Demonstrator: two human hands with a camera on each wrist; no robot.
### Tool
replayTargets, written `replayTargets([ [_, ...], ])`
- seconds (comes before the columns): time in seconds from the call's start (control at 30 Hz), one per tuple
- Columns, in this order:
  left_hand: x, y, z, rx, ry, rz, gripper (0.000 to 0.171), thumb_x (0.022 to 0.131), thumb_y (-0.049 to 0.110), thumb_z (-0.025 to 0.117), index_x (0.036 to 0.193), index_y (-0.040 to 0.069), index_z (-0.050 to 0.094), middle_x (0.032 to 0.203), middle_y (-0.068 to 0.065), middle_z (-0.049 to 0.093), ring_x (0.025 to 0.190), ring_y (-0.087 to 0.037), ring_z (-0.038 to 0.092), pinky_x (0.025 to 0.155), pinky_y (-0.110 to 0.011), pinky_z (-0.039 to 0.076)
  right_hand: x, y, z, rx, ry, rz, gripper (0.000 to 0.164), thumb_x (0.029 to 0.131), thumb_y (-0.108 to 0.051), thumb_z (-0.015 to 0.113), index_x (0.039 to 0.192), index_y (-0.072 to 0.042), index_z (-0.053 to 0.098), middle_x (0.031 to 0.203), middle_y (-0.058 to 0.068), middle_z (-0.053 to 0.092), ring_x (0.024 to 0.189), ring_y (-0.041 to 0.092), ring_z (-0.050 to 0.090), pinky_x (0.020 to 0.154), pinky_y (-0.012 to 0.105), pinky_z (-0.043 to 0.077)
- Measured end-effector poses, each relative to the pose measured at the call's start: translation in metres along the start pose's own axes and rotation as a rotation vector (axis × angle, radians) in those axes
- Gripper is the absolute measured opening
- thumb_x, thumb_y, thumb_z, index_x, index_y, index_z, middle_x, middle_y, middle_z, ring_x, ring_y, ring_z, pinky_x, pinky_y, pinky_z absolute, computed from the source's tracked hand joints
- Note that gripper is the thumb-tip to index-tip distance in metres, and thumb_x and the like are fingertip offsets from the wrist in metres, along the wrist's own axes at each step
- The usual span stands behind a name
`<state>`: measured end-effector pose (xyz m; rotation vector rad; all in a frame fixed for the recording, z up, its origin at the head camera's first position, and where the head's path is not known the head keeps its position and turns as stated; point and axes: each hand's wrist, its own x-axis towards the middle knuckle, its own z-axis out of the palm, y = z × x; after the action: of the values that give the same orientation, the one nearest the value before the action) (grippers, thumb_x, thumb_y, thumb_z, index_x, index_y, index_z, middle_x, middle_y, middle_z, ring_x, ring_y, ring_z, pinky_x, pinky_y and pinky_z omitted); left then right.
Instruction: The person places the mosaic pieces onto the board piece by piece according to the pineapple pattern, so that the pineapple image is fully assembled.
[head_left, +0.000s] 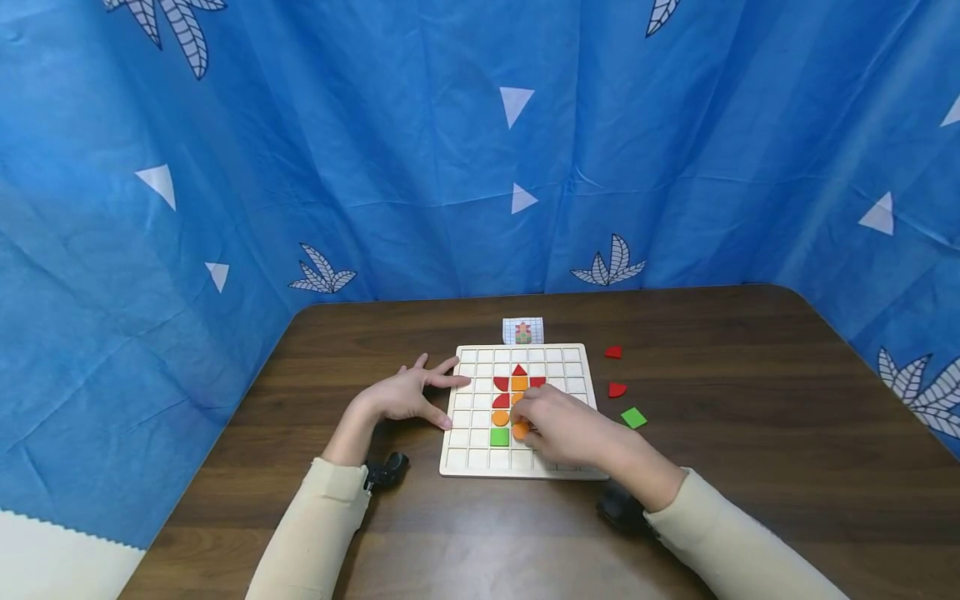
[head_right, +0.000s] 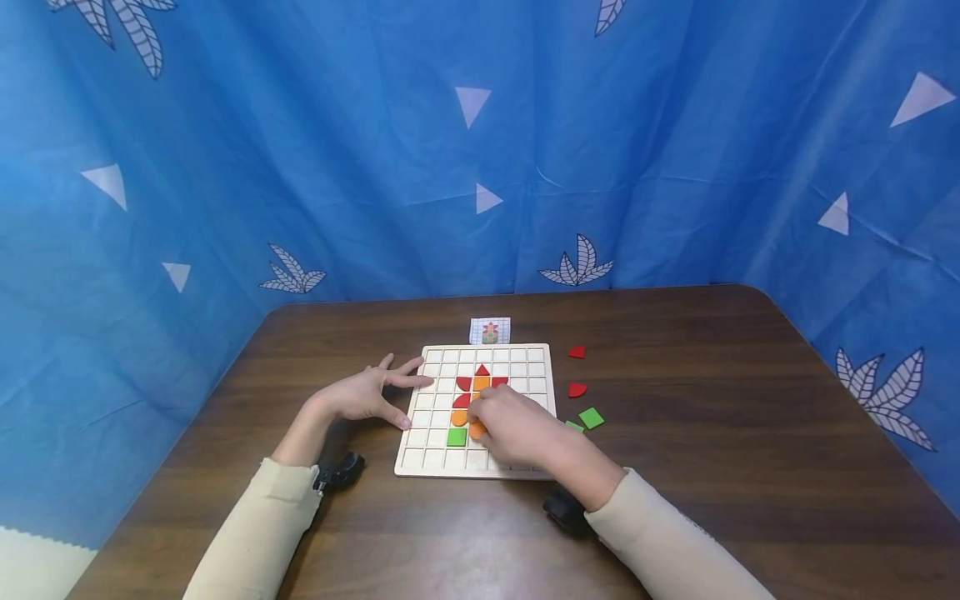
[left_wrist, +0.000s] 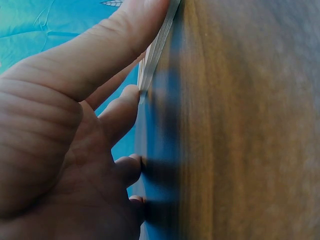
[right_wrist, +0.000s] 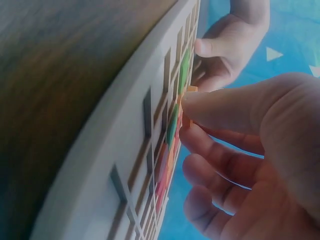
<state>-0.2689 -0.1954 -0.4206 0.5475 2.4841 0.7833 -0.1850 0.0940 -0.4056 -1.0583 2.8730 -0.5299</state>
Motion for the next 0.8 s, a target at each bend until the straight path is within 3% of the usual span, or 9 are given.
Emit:
replayTargets([
  [0.3,-0.001,0.0,0.0,0.01,0.001,0.016,0.074,0.079,0.037,0.089,0.146,0.035,0.059,0.173,0.007,0.021,0.16,-0.042,-0.011,0.119,-0.077,-0.002,0.003,-0.001,0.004,-0.019,-0.032,-0.001,0.016,0.089,-0.013,0.08,0.105,-0.012,0.077,0.101,0.0,0.07,0.089,0.013,0.058,0.085,0.033,0.056],
  [0.5,0.0,0.0,-0.001,0.002,0.004,-0.004,0.075,0.077,0.037,0.09,0.146,0.037,0.059,0.173,0.009,0.02,0.16,-0.042,-0.011,0.118,-0.08,-0.001,0.001,0.001,0.003,-0.008,-0.054,-0.01,0.017,0.088,-0.012,0.081,0.104,-0.013,0.078,0.092,-0.003,0.065,0.084,0.011,0.054,0.078,0.029,0.053],
  [0.8,0.0,-0.001,0.001,-0.001,0.006,-0.001,0.076,0.077,0.038,0.09,0.146,0.038,0.059,0.173,0.009,0.02,0.16,-0.042,-0.012,0.118,-0.079,-0.001,-0.011,0.009,-0.004,0.019,-0.042,0.028,0.018,0.09,-0.009,0.077,0.106,-0.015,0.077,0.099,-0.004,0.068,0.09,0.011,0.057,0.084,0.033,0.056],
])
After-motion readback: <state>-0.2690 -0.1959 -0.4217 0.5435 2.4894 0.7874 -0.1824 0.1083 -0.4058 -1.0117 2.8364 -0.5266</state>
